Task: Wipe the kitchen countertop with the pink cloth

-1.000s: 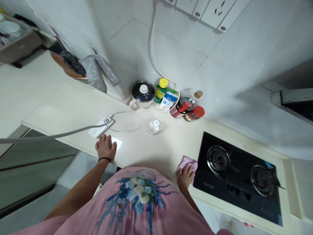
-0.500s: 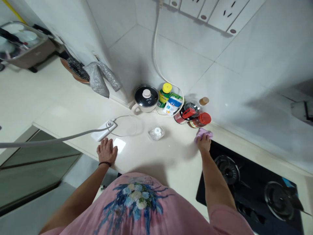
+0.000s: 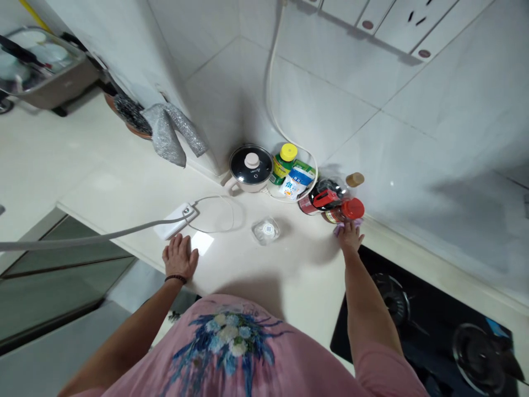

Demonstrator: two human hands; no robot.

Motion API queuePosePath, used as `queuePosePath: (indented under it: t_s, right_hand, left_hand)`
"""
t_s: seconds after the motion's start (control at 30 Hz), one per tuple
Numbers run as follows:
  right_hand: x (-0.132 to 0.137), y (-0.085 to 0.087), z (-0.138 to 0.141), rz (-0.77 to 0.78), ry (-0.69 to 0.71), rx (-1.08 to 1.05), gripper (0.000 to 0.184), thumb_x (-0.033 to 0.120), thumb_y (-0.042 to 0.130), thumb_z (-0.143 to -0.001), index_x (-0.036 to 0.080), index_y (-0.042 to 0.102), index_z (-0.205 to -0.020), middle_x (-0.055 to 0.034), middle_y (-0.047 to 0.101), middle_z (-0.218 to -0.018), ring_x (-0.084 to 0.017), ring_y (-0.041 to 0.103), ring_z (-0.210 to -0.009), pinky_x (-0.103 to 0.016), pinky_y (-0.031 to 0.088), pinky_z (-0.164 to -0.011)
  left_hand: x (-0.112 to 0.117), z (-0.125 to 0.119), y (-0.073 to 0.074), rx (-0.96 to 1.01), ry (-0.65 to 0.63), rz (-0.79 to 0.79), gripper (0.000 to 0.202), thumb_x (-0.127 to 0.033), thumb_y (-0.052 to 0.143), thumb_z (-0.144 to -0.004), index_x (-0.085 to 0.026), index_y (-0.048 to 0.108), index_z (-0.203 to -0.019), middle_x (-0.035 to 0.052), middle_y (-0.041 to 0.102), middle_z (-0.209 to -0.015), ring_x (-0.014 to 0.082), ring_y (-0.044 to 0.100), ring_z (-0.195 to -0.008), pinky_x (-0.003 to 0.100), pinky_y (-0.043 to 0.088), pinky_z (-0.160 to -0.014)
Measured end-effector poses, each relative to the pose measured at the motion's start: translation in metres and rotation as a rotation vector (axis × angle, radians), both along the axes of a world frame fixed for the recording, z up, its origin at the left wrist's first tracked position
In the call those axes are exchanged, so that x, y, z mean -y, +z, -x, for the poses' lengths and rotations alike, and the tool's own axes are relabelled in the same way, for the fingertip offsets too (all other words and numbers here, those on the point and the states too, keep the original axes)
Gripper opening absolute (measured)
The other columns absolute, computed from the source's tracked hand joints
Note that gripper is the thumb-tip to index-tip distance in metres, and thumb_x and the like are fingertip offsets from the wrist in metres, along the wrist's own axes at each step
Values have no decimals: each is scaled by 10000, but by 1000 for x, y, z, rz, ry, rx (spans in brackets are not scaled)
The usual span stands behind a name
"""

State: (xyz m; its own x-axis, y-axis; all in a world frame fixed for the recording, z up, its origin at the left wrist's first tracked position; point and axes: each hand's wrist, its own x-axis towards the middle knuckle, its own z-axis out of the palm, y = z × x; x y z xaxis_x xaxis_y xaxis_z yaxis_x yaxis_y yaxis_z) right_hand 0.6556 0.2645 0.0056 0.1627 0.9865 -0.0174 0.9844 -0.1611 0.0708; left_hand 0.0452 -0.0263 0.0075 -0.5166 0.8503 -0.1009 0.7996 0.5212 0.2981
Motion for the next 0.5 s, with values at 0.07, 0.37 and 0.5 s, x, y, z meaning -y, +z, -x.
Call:
queuePosePath:
  t_s: [0.07, 0.37, 0.5]
  right_hand:
    - [17, -2, 12, 25, -13, -39, 626, 307, 261, -1076, 260, 382, -1688, -167, 363, -1741, -373, 374, -1517, -754, 219, -1222]
    - [127, -10, 61, 13, 162, -155, 617, 315, 309, -1062, 122, 470, -1625, -220, 492, -1643, -354, 343, -1574, -628, 263, -1288]
    - [203, -19, 70, 2, 268, -238, 620, 327, 284, -1076, 171, 388, -1667, -200, 474, -1657, -355, 336, -1590, -627, 299, -1279]
  left_hand:
    - [0, 0, 0, -2, -4, -5, 676, -469, 421, -1013, -134, 490, -1596, 204, 375, -1724, 328, 219, -1647, 548, 100, -1337]
    - [-1, 0, 3, 29, -3, -27, 679, -461, 433, -1001, -140, 499, -1596, 205, 377, -1727, 337, 230, -1642, 563, 110, -1330]
    - [-1, 0, 2, 36, -2, -34, 680, -456, 444, -994, -149, 498, -1599, 197, 380, -1728, 336, 231, -1642, 565, 111, -1329]
